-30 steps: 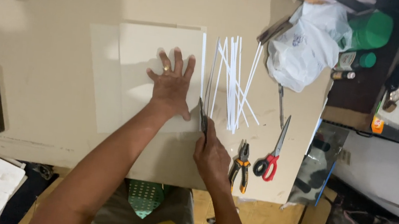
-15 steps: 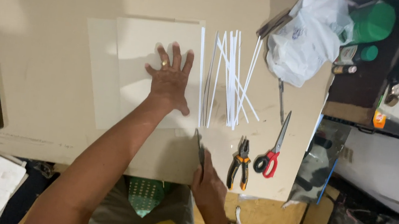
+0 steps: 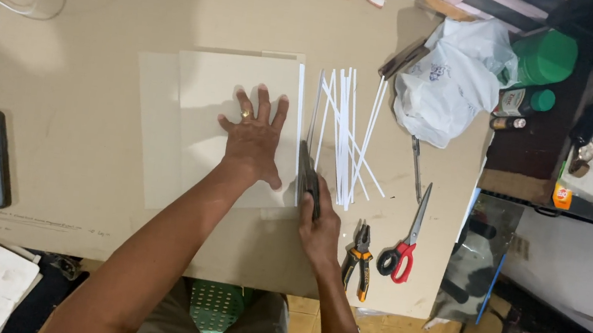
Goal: The person uses a utility knife to cut a white plastic sheet into thin strips on a cluttered workbench. They hold the sheet steady with one hand while guiding the knife with the other, creating a pile of cut strips.
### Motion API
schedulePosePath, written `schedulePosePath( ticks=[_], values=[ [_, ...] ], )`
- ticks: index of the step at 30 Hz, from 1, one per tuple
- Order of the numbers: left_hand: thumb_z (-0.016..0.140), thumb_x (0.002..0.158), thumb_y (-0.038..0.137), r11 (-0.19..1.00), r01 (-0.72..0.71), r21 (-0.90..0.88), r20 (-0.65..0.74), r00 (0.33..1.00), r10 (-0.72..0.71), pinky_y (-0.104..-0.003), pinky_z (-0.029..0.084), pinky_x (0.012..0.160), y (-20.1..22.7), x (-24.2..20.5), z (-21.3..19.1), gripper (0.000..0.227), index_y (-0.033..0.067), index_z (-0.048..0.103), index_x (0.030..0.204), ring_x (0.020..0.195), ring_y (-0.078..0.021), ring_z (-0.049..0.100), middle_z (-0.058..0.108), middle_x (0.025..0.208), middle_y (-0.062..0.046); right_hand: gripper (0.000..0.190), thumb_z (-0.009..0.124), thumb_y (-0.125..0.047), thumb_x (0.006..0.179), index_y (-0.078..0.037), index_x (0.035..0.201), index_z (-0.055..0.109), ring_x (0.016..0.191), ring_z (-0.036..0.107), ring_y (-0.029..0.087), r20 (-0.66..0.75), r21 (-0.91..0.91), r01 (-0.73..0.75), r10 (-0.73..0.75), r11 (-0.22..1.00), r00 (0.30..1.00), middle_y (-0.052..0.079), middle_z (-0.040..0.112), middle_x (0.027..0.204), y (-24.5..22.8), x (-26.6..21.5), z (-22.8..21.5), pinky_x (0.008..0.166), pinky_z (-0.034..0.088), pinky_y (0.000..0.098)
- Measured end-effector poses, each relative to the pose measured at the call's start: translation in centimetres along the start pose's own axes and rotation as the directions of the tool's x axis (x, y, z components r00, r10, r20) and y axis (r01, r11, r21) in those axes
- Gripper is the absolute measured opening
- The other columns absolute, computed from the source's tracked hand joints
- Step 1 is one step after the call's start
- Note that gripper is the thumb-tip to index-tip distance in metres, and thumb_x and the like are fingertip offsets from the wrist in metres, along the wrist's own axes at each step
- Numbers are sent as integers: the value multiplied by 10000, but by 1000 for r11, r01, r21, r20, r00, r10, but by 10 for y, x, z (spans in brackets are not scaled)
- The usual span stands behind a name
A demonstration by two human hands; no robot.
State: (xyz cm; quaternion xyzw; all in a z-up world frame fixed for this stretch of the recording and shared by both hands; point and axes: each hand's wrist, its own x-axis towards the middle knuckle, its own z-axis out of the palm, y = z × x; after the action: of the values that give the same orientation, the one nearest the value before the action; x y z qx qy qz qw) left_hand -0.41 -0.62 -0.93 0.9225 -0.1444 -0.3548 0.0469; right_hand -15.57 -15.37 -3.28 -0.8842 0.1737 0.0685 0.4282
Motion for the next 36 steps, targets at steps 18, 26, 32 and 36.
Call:
schedulePosePath(
  ticks=[18, 26, 32, 36],
  values=[
    [976, 444, 431, 1000, -9, -6, -7, 1000, 9, -792, 358, 981, -1, -4, -5, 1531, 86, 86, 1641, 1467, -608, 111, 112, 1634, -327, 494, 537, -401, 1025, -281, 1504, 543, 843, 695, 326, -35, 78, -277, 281, 958, 959, 244, 739, 1027, 45, 10, -1, 783, 546, 488],
    [985, 429, 456, 999, 4, 35, -2, 1000, -4, -800, 350, 975, 0, 1, 3, 1572, 92, 54, 1643, 1472, -602, 101, 91, 1642, -317, 501, 535, -404, 1016, -207, 1477, 547, 987, 725, 432, -25, 49, -102, 104, 994, 994, 286, 731, 1086, 13, 9, 2, 835, 590, 529],
    [975, 482, 481, 999, 0, 40, 23, 1000, -1, -779, 364, 995, 0, -6, -7, 1535, 96, 49, 1645, 1479, -590, 122, 84, 1649, -307, 561, 470, -455, 1028, -217, 1536, 461, 991, 705, 460, -177, 23, -101, 104, 995, 979, 313, 711, 1058, 31, 12, 7, 812, 531, 582],
    [968, 474, 472, 1000, 2, 31, 14, 1000, -2, -772, 357, 1007, -1, -5, -5, 1536, 102, 44, 1645, 1485, -584, 114, 82, 1652, -301, 520, 478, -339, 1054, -154, 1539, 452, 1058, 705, 404, -186, -72, 139, -150, 988, 971, 255, 707, 1193, -12, 43, 17, 857, 591, 517]
  ],
)
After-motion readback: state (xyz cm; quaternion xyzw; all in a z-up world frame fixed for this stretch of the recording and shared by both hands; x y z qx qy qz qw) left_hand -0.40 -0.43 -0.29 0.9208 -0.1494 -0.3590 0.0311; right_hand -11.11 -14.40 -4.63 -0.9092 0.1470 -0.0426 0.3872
